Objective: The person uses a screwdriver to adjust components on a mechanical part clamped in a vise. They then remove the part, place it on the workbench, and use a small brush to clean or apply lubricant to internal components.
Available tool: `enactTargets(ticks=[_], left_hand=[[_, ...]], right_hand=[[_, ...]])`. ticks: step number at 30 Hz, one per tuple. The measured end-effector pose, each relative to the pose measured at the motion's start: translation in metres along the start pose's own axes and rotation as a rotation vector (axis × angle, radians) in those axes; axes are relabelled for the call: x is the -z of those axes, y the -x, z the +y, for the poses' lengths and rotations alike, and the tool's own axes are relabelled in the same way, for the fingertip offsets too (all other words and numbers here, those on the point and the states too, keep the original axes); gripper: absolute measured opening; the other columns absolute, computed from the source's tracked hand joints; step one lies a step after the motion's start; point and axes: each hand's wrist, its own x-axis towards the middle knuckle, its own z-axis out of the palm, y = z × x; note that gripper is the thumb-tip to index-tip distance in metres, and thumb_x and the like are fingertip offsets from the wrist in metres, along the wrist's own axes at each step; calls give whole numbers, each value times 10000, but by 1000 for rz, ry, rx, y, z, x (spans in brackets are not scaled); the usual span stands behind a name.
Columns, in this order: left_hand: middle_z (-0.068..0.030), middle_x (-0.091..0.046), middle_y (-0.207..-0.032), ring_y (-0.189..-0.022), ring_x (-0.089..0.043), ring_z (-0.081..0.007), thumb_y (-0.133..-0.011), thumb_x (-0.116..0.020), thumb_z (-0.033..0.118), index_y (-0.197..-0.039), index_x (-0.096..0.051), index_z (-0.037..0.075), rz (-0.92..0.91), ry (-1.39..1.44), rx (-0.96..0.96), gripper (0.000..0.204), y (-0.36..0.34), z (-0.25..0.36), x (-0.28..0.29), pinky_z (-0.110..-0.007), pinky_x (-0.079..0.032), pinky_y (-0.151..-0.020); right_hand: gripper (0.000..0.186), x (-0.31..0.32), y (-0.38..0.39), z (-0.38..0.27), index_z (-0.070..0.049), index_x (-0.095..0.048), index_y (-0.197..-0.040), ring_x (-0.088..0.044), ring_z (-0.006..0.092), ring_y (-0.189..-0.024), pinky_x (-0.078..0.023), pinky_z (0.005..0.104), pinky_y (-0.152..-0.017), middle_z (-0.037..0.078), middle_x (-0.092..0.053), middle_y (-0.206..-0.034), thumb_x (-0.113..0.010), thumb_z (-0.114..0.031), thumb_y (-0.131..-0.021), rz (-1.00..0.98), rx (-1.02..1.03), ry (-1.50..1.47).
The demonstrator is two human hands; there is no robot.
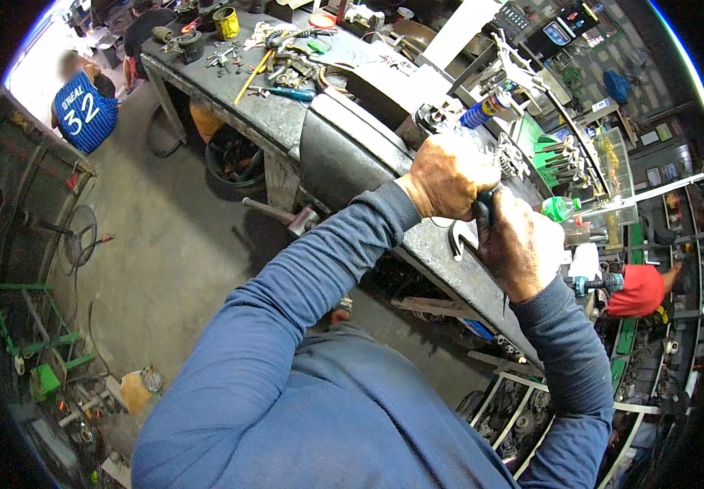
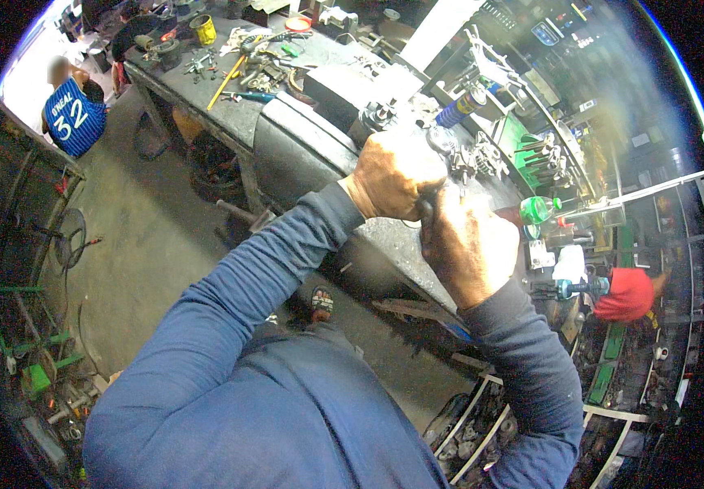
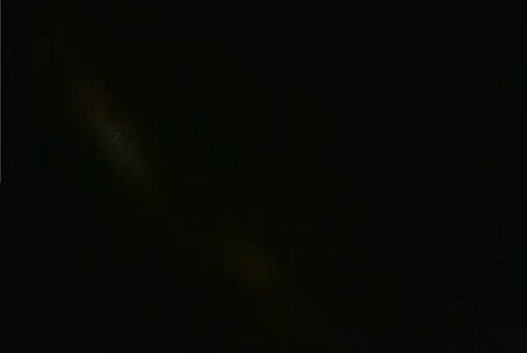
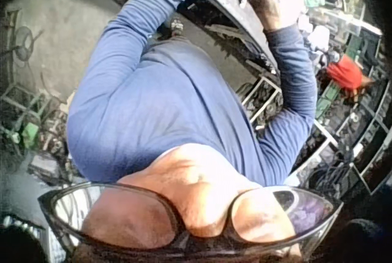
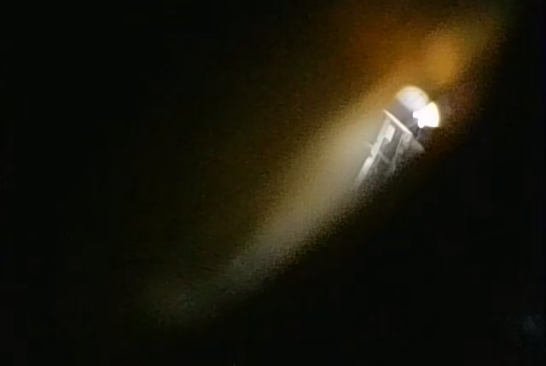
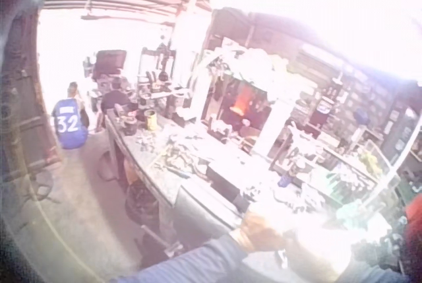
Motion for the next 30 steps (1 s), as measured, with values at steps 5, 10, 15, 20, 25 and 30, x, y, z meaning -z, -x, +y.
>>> enactTargets(ticks=[5, 10, 15, 20, 25, 30], left_hand=[[-45, -669, -730, -687, -691, -272, -616, -781, 330, -759, -639, 201, 54, 64, 30, 239, 2, 0, 2, -441, -516, -610], [-47, -699, -731, -667, -714, -270, -743, -753, 378, -788, -684, 202, 70, 15, 134, 194, -17, 7, -8, -427, -530, -568], [-36, -706, -781, -701, -713, -251, -775, -743, 384, -898, -680, 217, -19, -33, 247, 216, -23, -3, -21, -414, -534, -599], [-28, -676, -725, -688, -703, -250, -808, -701, 405, -815, -679, 214, 176, 37, 68, 193, -6, -7, -11, -416, -527, -595], [-66, -741, -803, -733, -742, -267, -794, -693, 294, -831, -715, 203, 10, -37, 199, 101, -19, 0, -14, -438, -555, -615], [-59, -744, -789, -729, -744, -262, -804, -676, 280, -832, -723, 192, -44, -109, 297, 104, -29, 0, -27, -423, -567, -624]], right_hand=[[188, 16, -8, -6, -84, -583, -906, -682, 319, -601, -531, 436, -546, 126, -654, -696, -670, -249, -923, -48, 69, 148], [183, 28, -42, 53, -98, -625, -1082, -682, 330, -566, -521, 438, -502, 129, -663, -652, -622, -127, -902, -148, 360, -66], [250, 20, -62, 78, -131, -617, -1139, -681, 317, -598, -529, 434, -550, 95, -673, -686, -656, -118, -892, -203, 391, -109], [157, 21, -30, 28, -68, -583, -980, -637, 344, -532, -509, 446, -487, 110, -620, -634, -667, -137, -867, -11, 328, 119], [154, 19, -53, 60, -109, -595, -1000, -665, 377, -625, -501, 486, -553, 158, -646, -706, -669, -226, -934, -94, 399, -137], [161, -7, -74, 97, -89, -594, -970, -661, 394, -703, -510, 473, -616, 163, -639, -757, -672, -228, -944, -180, 410, -118]])
